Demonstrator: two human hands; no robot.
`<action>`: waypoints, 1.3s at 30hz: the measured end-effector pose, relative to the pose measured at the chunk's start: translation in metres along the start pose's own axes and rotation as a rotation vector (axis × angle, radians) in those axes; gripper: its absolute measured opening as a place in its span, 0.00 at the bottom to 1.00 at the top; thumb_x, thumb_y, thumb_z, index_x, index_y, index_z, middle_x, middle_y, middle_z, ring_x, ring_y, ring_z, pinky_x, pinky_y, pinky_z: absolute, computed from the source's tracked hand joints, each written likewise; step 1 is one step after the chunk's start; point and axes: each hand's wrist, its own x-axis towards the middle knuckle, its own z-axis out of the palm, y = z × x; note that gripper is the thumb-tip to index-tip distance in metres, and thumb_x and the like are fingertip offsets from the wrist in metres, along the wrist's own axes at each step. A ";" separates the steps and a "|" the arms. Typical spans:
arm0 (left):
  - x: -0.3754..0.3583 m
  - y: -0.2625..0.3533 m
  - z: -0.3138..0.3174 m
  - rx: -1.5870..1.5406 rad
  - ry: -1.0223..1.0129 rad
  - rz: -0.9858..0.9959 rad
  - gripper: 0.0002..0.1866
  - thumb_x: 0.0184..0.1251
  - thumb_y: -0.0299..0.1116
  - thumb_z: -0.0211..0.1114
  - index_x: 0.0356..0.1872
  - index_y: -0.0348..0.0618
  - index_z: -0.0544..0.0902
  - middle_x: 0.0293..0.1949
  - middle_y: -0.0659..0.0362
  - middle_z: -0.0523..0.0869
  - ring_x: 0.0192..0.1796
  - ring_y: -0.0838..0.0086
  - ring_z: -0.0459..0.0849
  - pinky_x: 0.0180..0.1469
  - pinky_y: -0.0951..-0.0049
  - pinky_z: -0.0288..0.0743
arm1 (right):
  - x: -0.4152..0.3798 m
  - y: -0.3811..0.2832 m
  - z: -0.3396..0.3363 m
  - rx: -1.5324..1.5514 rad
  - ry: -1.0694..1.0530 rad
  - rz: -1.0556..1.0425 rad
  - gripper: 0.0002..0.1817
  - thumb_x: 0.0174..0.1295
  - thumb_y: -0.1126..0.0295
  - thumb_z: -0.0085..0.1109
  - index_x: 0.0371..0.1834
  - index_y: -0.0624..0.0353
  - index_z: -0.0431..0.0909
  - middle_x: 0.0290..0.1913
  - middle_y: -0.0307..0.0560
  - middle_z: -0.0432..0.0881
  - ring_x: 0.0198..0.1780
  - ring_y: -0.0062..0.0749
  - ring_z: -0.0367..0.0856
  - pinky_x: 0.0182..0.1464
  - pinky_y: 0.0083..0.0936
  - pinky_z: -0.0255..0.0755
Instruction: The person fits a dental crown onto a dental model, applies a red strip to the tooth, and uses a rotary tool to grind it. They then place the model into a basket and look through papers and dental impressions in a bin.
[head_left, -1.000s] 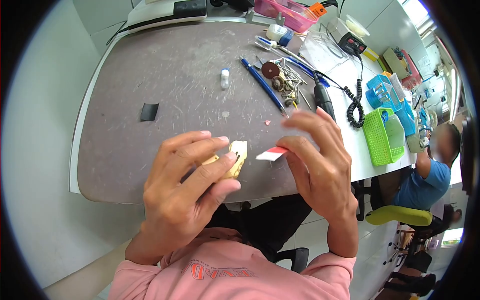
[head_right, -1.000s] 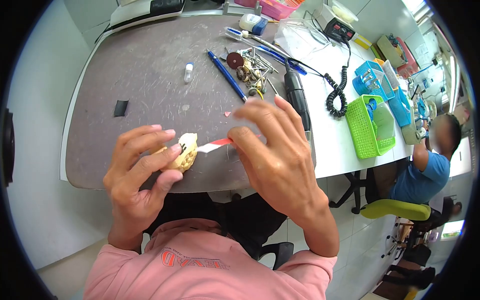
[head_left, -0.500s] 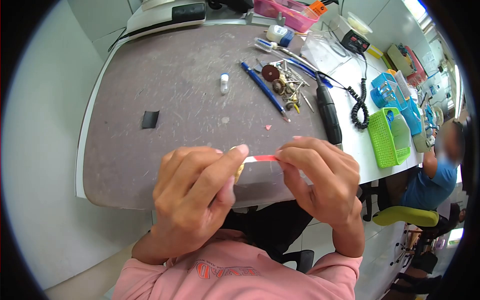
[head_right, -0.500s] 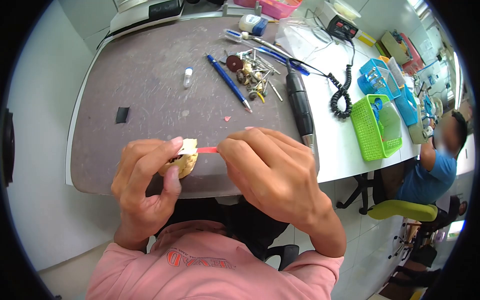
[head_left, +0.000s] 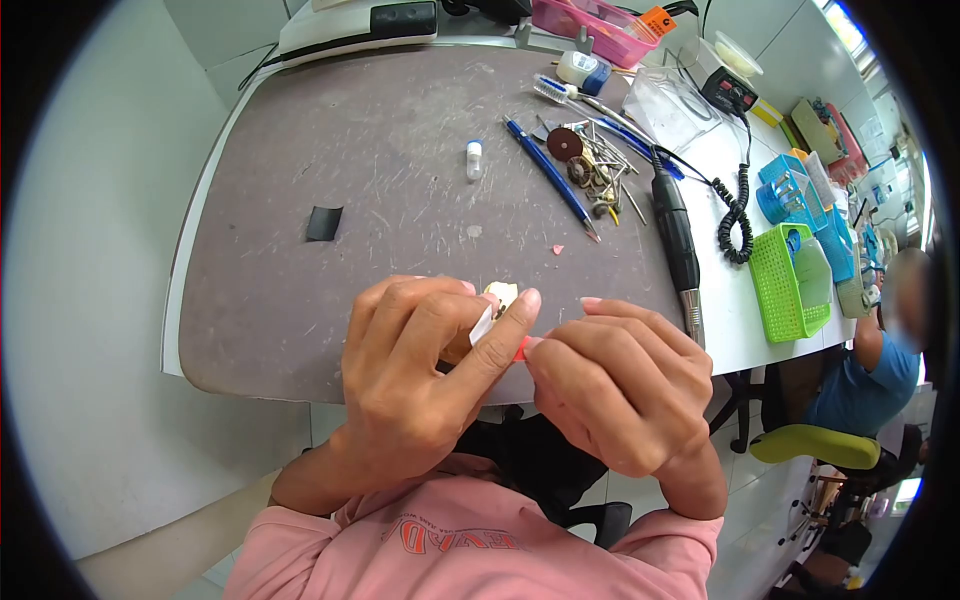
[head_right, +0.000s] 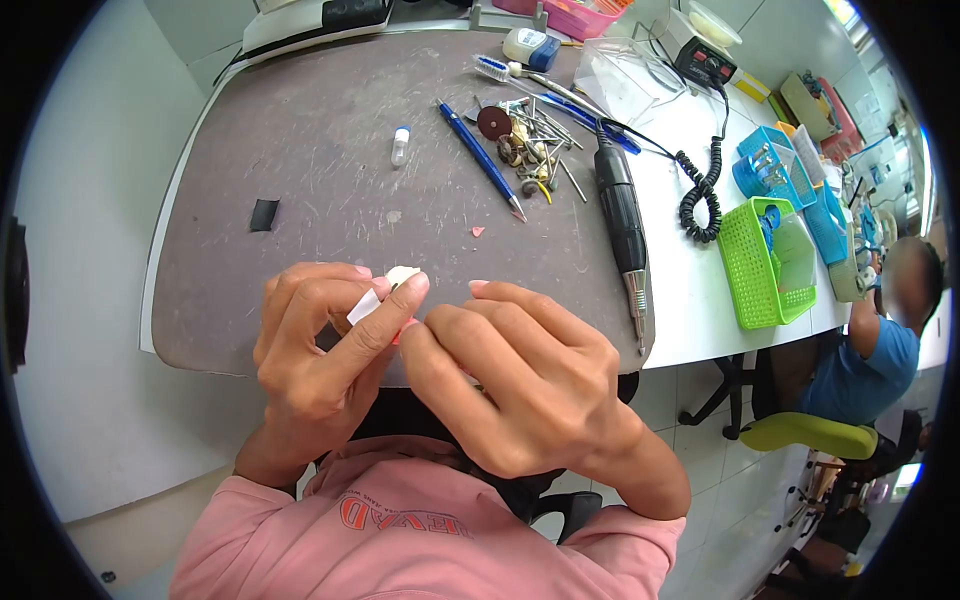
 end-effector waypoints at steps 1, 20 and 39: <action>-0.001 0.000 0.001 0.000 0.000 0.000 0.21 0.46 0.27 0.74 0.47 0.46 0.89 0.32 0.63 0.79 0.41 0.67 0.81 0.45 0.67 0.74 | 0.002 -0.001 -0.001 0.067 -0.042 0.074 0.08 0.43 0.75 0.64 0.29 0.60 0.81 0.29 0.41 0.81 0.28 0.28 0.83 0.40 0.27 0.83; -0.005 -0.007 -0.001 -0.145 0.055 -0.092 0.20 0.45 0.29 0.76 0.45 0.43 0.90 0.33 0.61 0.84 0.41 0.65 0.84 0.41 0.69 0.79 | -0.001 0.003 0.007 0.407 -0.147 0.424 0.16 0.46 0.78 0.72 0.40 0.55 0.85 0.43 0.43 0.84 0.40 0.36 0.82 0.48 0.31 0.74; -0.015 -0.030 -0.005 -0.283 0.008 -0.015 0.25 0.42 0.29 0.80 0.46 0.40 0.85 0.44 0.53 0.87 0.48 0.60 0.87 0.52 0.59 0.83 | -0.012 0.014 0.000 0.835 0.022 0.668 0.14 0.39 0.89 0.51 0.33 0.71 0.76 0.30 0.55 0.82 0.29 0.31 0.80 0.33 0.22 0.73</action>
